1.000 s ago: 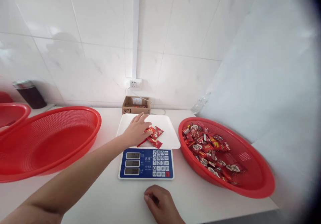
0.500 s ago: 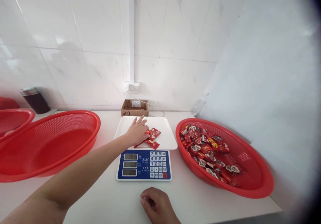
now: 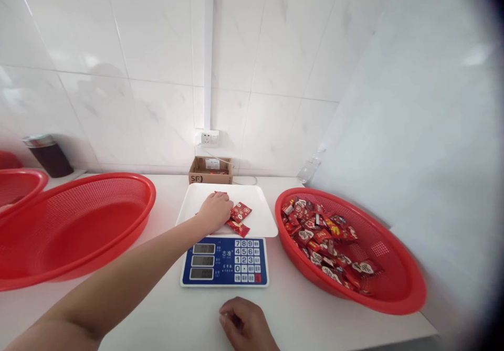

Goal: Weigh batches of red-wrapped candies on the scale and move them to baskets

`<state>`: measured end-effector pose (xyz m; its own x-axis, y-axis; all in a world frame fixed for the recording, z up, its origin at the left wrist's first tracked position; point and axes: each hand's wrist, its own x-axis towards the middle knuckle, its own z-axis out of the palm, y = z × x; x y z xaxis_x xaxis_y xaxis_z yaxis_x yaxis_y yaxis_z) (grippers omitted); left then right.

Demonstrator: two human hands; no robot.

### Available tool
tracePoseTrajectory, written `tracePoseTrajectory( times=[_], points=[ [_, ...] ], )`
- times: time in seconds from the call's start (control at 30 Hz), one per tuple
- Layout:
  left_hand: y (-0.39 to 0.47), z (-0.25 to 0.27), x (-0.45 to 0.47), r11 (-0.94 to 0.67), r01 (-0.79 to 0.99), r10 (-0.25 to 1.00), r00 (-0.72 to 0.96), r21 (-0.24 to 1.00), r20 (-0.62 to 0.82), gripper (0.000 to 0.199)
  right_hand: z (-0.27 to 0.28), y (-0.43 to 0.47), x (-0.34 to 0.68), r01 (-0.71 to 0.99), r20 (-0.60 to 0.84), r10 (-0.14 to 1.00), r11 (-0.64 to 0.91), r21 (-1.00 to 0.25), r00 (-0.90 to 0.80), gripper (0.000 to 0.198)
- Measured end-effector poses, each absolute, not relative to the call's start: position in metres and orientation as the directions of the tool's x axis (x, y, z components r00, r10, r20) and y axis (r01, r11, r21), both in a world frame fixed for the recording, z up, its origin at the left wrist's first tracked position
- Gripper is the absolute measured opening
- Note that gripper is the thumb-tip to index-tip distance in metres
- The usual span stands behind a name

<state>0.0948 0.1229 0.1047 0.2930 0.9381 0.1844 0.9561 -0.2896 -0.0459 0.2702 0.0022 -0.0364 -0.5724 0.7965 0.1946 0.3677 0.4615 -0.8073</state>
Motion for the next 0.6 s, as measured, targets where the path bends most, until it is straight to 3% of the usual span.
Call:
tracePoseTrajectory(
  times=[0.23, 0.3, 0.33, 0.43, 0.53, 0.6],
  points=[
    [0.109, 0.109, 0.086, -0.307, 0.952, 0.906, 0.297, -0.015, 0.302, 0.027, -0.049, -0.001, 0.268, 0.329, 0.217, 0.83, 0.424, -0.844, -0.514, 0.017],
    [0.085, 0.111, 0.087, -0.385, 0.923, 0.855, 0.353, 0.011, 0.38, 0.027, -0.056, 0.0, 0.269, 0.255, 0.209, 0.854, 0.362, -0.897, -0.476, 0.022],
    [0.07, 0.111, 0.089, -0.449, 0.893, 0.813, 0.4, 0.018, 0.422, 0.026, -0.058, 0.001, 0.27, 0.183, 0.196, 0.867, 0.308, -0.934, -0.458, 0.027],
    [0.018, 0.1, 0.095, -0.734, 0.679, 0.51, 0.545, 0.006, 0.665, 0.021, -0.056, 0.004, 0.276, -0.16, 0.09, 0.869, 0.013, -0.987, -0.487, 0.058],
    [-0.02, 0.076, 0.099, -0.782, 0.623, 0.466, 0.571, 0.014, 0.676, 0.02, -0.038, 0.001, 0.279, -0.412, 0.005, 0.844, -0.256, -0.874, -0.537, 0.088],
    [-0.032, 0.057, 0.101, -0.772, 0.633, 0.476, 0.522, 0.052, 0.708, 0.021, -0.025, -0.004, 0.276, -0.412, -0.032, 0.849, -0.289, -0.864, -0.527, 0.082]
  ],
)
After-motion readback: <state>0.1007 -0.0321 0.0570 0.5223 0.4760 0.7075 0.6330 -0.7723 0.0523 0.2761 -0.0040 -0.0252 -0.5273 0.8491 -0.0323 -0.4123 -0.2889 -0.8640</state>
